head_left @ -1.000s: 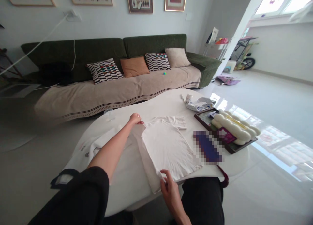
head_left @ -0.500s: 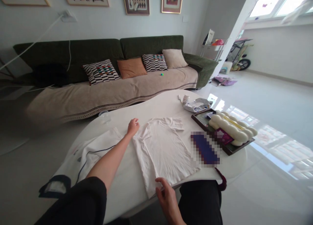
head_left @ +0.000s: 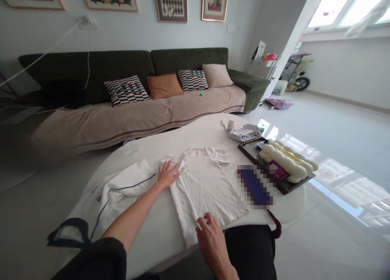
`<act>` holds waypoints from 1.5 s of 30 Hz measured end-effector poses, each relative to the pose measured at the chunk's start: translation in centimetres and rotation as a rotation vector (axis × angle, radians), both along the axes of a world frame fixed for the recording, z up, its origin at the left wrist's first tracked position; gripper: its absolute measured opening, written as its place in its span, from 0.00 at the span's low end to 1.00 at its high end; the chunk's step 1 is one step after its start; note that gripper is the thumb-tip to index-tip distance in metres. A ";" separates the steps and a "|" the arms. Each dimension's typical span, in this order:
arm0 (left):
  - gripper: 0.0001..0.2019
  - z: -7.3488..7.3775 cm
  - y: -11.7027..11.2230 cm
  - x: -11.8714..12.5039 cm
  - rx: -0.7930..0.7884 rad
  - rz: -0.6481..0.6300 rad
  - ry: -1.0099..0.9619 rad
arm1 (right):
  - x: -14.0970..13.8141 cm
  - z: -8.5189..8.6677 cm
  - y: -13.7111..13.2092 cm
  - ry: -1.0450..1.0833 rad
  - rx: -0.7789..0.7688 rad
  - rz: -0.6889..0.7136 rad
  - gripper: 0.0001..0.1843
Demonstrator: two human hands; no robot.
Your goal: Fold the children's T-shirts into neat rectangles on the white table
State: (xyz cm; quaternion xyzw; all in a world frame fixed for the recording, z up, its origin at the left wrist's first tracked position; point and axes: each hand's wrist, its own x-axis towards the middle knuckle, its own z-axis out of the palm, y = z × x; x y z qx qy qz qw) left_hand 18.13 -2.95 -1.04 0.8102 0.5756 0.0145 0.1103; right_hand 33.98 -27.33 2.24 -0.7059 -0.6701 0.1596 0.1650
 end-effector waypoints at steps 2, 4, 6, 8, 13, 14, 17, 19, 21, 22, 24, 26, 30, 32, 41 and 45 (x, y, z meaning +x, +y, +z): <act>0.26 0.1 -0.1 0.9 0.077 -0.024 -0.033 | -1.1 -0.2 0.9 0.018 0.062 0.093 0.19; 0.25 -0.1 0.0 2.0 0.110 -0.041 -0.056 | -2.1 -1.4 1.3 0.061 0.087 0.180 0.26; 0.24 -0.5 0.3 3.0 0.085 -0.017 -0.063 | -2.7 -3.1 1.3 0.085 0.070 0.235 0.31; 0.25 -1.0 0.8 3.7 0.049 0.027 -0.067 | -2.9 -4.5 1.1 0.092 0.052 0.256 0.33; 0.29 -1.7 1.9 4.1 0.015 0.061 -0.045 | -2.8 -5.7 1.0 0.104 0.007 0.256 0.38; 0.30 -1.7 2.1 4.0 0.004 0.061 -0.036 | -2.9 -5.6 1.1 0.109 -0.005 0.256 0.39; 0.30 -1.2 2.7 3.7 -0.053 0.023 -0.020 | -3.7 -4.8 1.0 0.147 -0.041 0.290 0.37; 0.31 -0.9 3.0 3.5 -0.086 -0.016 -0.013 | -4.4 -4.2 0.7 0.180 -0.071 0.334 0.35; 0.31 -0.5 3.1 3.4 -0.109 -0.040 -0.002 | -4.7 -3.6 0.4 0.215 -0.110 0.398 0.31; 0.31 -0.4 3.1 3.3 -0.117 -0.046 0.004 | -4.5 -3.3 0.4 0.234 -0.121 0.423 0.29; 0.30 0.0 3.2 3.2 -0.147 -0.044 0.018 | -3.1 -3.1 0.7 0.257 -0.080 0.386 0.25; 0.30 0.8 3.5 3.1 -0.192 -0.038 0.021 | 0.1 -3.2 1.5 0.227 0.049 0.205 0.22; 0.27 3.1 4.2 4.5 -0.211 -0.045 -0.014 | 8.8 -4.1 3.4 0.032 0.249 -0.252 0.20; 0.23 3.9 3.9 6.8 -0.153 -0.059 -0.068 | 11.9 -4.7 3.7 -0.048 0.242 -0.352 0.19; 0.16 1.5 -1.0 22.6 -0.160 -0.054 -0.458 | 12.3 -4.7 3.5 -0.064 0.058 -0.403 0.06; 0.07 0.3 -0.6 23.5 -0.232 0.117 -0.712 | 12.2 -4.4 3.5 -0.051 0.088 -0.402 0.04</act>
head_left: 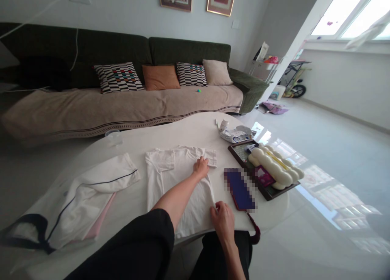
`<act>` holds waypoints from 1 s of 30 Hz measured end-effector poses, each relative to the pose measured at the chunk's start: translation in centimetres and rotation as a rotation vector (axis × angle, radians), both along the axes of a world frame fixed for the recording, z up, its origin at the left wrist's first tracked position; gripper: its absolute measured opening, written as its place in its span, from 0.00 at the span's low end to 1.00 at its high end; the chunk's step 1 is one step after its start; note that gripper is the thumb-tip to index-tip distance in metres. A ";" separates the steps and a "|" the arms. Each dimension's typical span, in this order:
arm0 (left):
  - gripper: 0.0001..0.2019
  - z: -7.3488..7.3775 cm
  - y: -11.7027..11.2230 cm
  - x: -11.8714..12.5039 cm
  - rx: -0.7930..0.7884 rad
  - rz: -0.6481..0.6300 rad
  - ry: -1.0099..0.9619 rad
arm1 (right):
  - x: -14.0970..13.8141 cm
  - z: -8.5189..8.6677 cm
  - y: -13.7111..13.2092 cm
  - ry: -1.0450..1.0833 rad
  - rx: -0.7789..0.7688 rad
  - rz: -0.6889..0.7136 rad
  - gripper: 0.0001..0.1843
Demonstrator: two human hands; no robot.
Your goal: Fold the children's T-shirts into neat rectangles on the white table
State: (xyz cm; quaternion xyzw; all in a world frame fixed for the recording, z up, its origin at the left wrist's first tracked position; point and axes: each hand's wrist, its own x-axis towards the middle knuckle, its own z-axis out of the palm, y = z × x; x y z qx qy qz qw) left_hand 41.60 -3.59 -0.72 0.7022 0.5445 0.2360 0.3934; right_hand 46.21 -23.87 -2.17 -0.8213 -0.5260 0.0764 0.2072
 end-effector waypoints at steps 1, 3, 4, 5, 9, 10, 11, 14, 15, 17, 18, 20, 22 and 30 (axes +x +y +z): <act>0.05 -0.1 0.4 -0.2 -0.031 0.053 -0.075 | -0.1 0.2 0.0 0.006 0.019 0.008 0.03; 0.02 -0.1 1.4 -1.2 -0.097 0.173 -0.237 | -0.5 0.7 0.0 0.039 0.067 0.040 0.03; 0.01 0.0 1.8 -1.9 -0.133 0.236 -0.325 | -0.7 1.0 0.0 0.068 0.099 0.069 0.04; 0.02 0.2 2.3 -3.0 -0.173 0.297 -0.414 | -1.1 1.3 -0.1 0.102 0.132 0.111 0.05; 0.04 0.9 3.0 -9.1 -0.319 0.458 -0.757 | -2.7 1.8 -0.5 0.230 0.239 0.429 0.20; 0.04 1.0 2.9 -10.9 -0.342 0.481 -0.824 | -3.1 1.5 -0.8 0.238 0.248 0.530 0.25; 0.03 1.1 2.9 -12.6 -0.360 0.499 -0.877 | -3.6 1.1 -1.0 0.230 0.247 0.615 0.29; 0.05 1.0 2.7 -16.2 -0.401 0.532 -0.940 | -4.6 -0.5 -1.8 0.154 0.187 0.726 0.38; 0.08 0.9 2.6 -16.9 -0.409 0.536 -0.936 | -4.8 -0.9 -2.0 0.129 0.156 0.722 0.40; 0.17 1.0 2.7 -17.6 -0.420 0.519 -0.903 | -5.0 -1.5 -2.3 0.091 0.092 0.706 0.41; 0.22 1.1 2.8 -17.7 -0.425 0.495 -0.876 | -5.0 -1.6 -2.4 0.080 0.065 0.704 0.40; 0.28 1.5 3.1 -17.7 -0.435 0.416 -0.808 | -4.9 -1.5 -2.4 0.066 0.025 0.702 0.38; 0.29 2.0 3.6 -17.7 -0.428 0.337 -0.732 | -4.7 -1.1 -2.4 0.059 0.003 0.698 0.36; 0.28 0.9 4.0 -19.4 -0.190 0.413 -0.422 | -5.1 -0.8 -3.1 -0.030 -0.031 0.673 0.36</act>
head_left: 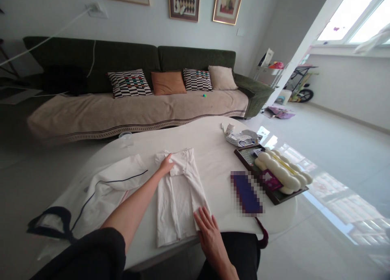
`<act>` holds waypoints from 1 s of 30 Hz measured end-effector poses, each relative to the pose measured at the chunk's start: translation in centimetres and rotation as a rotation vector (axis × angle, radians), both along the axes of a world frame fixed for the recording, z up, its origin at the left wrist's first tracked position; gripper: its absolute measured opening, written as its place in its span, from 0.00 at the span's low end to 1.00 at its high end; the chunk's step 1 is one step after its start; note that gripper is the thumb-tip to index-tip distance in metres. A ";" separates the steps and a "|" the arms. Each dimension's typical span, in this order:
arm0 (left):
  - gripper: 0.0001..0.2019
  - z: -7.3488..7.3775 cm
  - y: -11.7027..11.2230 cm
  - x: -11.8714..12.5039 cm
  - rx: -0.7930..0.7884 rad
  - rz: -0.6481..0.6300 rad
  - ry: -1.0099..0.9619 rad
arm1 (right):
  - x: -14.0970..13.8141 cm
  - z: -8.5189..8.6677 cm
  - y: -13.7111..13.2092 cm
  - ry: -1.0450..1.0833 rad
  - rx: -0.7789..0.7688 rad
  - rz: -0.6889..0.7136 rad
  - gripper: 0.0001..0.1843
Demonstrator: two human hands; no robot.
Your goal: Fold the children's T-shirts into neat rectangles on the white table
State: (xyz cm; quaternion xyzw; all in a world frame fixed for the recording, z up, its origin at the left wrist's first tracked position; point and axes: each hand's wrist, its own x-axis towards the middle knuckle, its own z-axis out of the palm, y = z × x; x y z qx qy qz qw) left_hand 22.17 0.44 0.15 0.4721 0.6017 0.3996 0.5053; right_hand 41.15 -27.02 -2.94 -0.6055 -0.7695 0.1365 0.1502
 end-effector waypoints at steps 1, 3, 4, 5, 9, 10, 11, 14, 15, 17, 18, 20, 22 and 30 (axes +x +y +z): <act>0.26 -0.3 -0.1 -0.2 0.010 0.014 0.033 | -0.1 0.0 -0.1 -0.012 0.008 -0.001 0.36; 0.23 -0.6 0.0 -0.4 0.029 0.031 0.081 | -0.1 -0.1 -0.3 -0.032 0.017 -0.003 0.35; 0.22 -0.6 0.1 -0.5 0.038 0.034 0.098 | 0.0 -0.1 -0.3 -0.038 0.019 -0.002 0.35; 0.22 -0.5 0.4 -0.7 0.044 0.032 0.110 | 0.1 -0.1 -0.4 -0.041 0.020 -0.001 0.35; 0.20 0.1 1.6 -1.4 0.056 0.001 0.145 | 0.4 -0.1 -0.4 -0.039 0.035 -0.002 0.35; 0.19 0.3 1.8 -1.6 0.065 -0.010 0.156 | 0.4 -0.1 -0.4 -0.039 0.037 -0.003 0.36; 0.19 0.5 1.8 -1.9 0.080 -0.021 0.171 | 0.4 -0.1 -0.4 -0.041 0.035 -0.001 0.36; 0.19 0.9 1.1 -2.0 0.166 -0.048 0.234 | 0.3 0.2 -0.6 -0.046 0.013 0.009 0.35; 0.19 0.9 0.7 -1.8 0.202 -0.058 0.255 | 0.2 0.4 -0.7 -0.046 0.007 0.015 0.33; 0.16 0.9 0.1 -0.6 0.275 -0.097 0.286 | 0.1 0.9 -0.8 -0.045 0.003 0.031 0.31; 0.14 0.8 -0.2 0.3 0.309 -0.132 0.295 | 0.0 1.1 -0.7 -0.044 0.009 0.039 0.30; 0.12 0.4 -0.5 2.5 0.364 -0.228 0.300 | -0.3 1.5 -0.1 -0.039 0.035 0.051 0.27; 0.12 -0.3 -0.6 4.8 0.402 -0.325 0.302 | -0.6 1.6 1.0 -0.027 0.077 0.045 0.25; 0.23 -2.6 0.6 6.9 0.383 -0.399 0.433 | -1.7 -0.6 4.5 -0.036 0.121 -0.102 0.31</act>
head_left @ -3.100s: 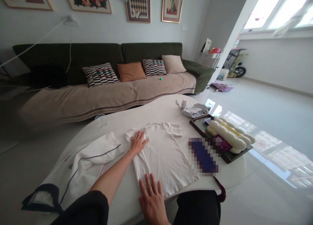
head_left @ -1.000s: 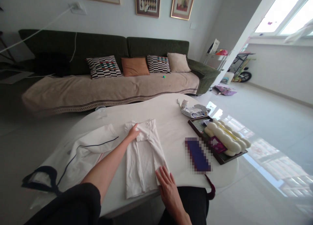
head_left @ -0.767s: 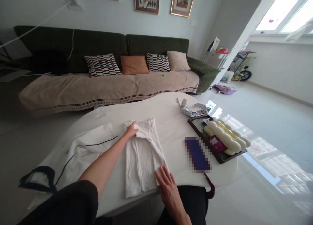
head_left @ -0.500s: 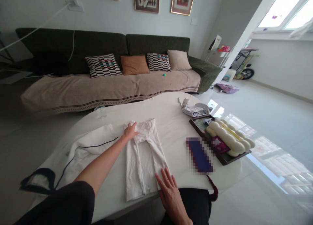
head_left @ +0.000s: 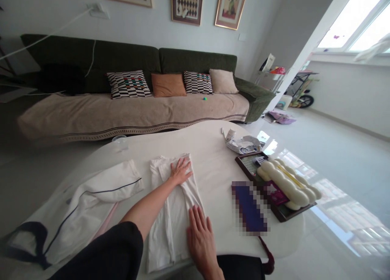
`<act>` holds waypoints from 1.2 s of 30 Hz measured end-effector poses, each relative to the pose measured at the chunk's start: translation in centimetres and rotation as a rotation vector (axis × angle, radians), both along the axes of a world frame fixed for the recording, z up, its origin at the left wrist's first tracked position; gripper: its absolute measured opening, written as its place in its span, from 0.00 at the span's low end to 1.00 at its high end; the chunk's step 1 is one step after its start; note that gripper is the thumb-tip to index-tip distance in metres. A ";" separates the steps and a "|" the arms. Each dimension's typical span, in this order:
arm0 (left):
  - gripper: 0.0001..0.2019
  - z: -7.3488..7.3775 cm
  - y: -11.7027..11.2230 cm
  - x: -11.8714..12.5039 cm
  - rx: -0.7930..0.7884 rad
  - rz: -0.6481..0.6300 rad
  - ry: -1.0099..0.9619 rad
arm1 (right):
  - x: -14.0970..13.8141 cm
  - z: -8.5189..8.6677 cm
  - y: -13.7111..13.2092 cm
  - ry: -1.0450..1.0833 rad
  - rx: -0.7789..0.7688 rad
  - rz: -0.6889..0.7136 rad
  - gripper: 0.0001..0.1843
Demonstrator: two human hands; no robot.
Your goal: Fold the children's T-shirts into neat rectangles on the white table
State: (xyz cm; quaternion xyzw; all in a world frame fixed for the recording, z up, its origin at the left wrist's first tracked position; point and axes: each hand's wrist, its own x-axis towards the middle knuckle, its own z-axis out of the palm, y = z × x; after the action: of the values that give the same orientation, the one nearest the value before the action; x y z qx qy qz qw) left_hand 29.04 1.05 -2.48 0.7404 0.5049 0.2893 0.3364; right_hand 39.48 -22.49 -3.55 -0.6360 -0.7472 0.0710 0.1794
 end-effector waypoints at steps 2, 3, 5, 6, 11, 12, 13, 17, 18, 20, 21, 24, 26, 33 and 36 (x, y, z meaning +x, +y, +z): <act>0.27 0.0 0.6 -0.5 -0.010 0.001 0.067 | 0.0 -0.6 -0.2 -0.004 -0.010 -0.010 0.33; 0.29 0.0 0.9 -0.7 -0.012 0.001 0.098 | 0.1 -0.8 -0.4 -0.001 -0.012 -0.010 0.34; 0.33 0.1 1.4 -0.8 -0.005 0.010 0.135 | 0.2 -1.1 -0.6 0.008 -0.010 -0.010 0.35; 0.34 0.1 1.5 -0.7 0.000 0.016 0.146 | 0.2 -1.1 -0.6 0.012 -0.009 -0.009 0.35; 0.34 -0.5 1.9 -0.5 0.039 0.012 0.171 | 0.2 -0.7 -0.5 0.008 -0.033 -0.019 0.35; 0.34 -0.5 2.0 -0.5 0.053 0.006 0.182 | 0.1 -0.5 -0.4 0.006 -0.038 -0.022 0.35; 0.34 -0.4 2.1 -0.3 0.066 0.000 0.203 | 0.1 -0.4 -0.4 0.003 -0.042 -0.023 0.35; 0.34 1.1 0.8 0.6 0.058 0.022 0.396 | 0.0 0.3 -0.4 -0.012 -0.054 -0.026 0.34; 0.33 1.6 -0.2 0.8 0.052 0.041 0.443 | -0.1 0.4 -0.4 -0.017 -0.056 -0.025 0.34; 0.31 2.2 -3.1 0.6 0.073 0.050 0.481 | -0.1 0.5 -0.4 -0.028 -0.056 -0.027 0.34; 0.31 2.4 -5.0 0.2 0.102 0.023 0.479 | -0.1 0.6 -0.4 -0.033 -0.054 -0.028 0.34; 0.28 2.2 -10.7 -2.1 0.156 -0.202 0.497 | -0.3 0.6 -0.5 -0.058 -0.045 -0.024 0.34; 0.27 2.1 -13.6 -3.7 0.121 -0.358 0.551 | -0.4 0.7 -0.5 -0.076 -0.049 -0.022 0.34; 0.33 4.6 -19.6 -7.4 0.060 -0.369 0.607 | -0.6 1.5 -0.8 -0.081 -0.144 -0.005 0.34; 0.39 4.9 -22.9 -10.4 0.050 -0.408 0.650 | 0.1 2.6 -1.2 -0.043 -0.183 0.070 0.38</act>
State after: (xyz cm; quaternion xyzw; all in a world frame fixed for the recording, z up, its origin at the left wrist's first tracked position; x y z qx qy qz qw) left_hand 18.63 -21.80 2.39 0.8866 0.4204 -0.0211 0.1915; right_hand 39.62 -23.71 -0.92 -0.6245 -0.7632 0.1314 0.1016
